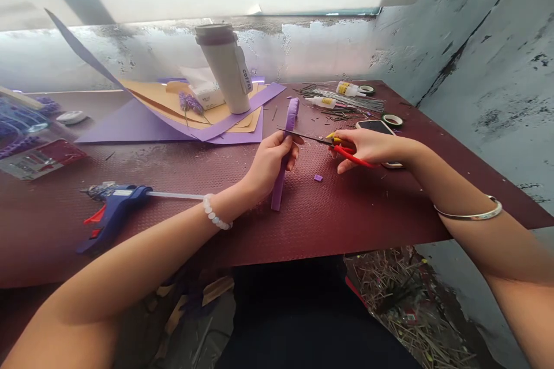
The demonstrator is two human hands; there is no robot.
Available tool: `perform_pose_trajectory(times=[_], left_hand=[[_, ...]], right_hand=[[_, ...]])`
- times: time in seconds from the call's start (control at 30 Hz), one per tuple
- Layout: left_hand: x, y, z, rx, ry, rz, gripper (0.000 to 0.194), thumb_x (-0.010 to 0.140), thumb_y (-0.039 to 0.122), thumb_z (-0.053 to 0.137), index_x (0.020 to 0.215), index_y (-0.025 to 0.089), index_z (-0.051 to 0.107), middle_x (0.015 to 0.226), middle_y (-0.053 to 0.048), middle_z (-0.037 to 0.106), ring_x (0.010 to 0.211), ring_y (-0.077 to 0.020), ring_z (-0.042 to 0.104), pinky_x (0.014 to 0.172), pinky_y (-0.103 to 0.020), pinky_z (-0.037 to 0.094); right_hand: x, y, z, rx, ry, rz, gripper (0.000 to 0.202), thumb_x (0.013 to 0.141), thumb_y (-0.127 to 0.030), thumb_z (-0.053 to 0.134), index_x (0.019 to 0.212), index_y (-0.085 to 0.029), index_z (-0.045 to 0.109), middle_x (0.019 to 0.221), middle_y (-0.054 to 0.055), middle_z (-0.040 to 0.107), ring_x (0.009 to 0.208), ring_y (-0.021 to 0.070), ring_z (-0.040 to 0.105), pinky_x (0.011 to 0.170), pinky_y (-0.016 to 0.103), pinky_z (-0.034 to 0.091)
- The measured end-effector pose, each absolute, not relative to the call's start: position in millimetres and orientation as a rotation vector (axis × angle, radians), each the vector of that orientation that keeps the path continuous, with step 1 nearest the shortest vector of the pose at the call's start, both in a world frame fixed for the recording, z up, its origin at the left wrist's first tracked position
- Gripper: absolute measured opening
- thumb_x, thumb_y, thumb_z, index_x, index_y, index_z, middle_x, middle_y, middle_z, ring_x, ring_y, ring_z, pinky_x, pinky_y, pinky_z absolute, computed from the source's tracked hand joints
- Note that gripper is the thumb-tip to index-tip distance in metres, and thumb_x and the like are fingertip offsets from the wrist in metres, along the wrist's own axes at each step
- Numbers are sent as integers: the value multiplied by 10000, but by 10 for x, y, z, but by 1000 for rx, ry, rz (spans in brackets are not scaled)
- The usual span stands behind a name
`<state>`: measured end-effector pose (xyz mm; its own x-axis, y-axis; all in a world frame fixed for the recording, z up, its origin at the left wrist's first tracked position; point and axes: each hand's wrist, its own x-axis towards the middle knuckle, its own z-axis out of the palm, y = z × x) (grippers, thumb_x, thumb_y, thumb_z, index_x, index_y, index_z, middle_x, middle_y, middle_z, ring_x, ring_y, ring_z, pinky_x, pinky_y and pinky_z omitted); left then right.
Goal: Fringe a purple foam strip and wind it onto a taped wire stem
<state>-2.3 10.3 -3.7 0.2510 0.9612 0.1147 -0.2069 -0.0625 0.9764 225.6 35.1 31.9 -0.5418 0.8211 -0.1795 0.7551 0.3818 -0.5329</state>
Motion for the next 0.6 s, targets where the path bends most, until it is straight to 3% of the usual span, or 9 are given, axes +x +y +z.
perform_pose_trajectory(times=[0.17,0.4,0.5,0.6], left_hand=[[-16,108,-53,1220,826,1167,266,949,63,433,730,137,565,562,46,528,393,-29,426,420,-169,328],[-4,100,-36,1241,873,1129,272,945,41,429,734,132,575,553,51,525,383,-27,431,415,-168,326],[-2,95,-37,1271,849,1096,284,955,58,428,728,136,580,544,50,523,376,-29,433,410,-172,327],[3,96,-48,1277,806,1098,296,965,81,427,709,147,561,554,49,528,378,-26,426,414,-172,334]], right_hand=[[2268,355,319,-1433,-2534,759,720,568,-665,769,1073,-190,578,927,65,635,785,215,546,697,328,401],[2269,385,265,-1391,-2564,526,564,608,-684,733,832,-203,540,709,-14,512,636,141,428,608,288,328],[2280,396,249,-1338,-2557,378,472,687,-606,713,701,-214,453,637,-32,463,598,120,389,591,281,312],[2287,388,244,-1319,-2538,224,326,780,-452,647,691,-211,448,628,-24,477,581,115,396,587,282,313]])
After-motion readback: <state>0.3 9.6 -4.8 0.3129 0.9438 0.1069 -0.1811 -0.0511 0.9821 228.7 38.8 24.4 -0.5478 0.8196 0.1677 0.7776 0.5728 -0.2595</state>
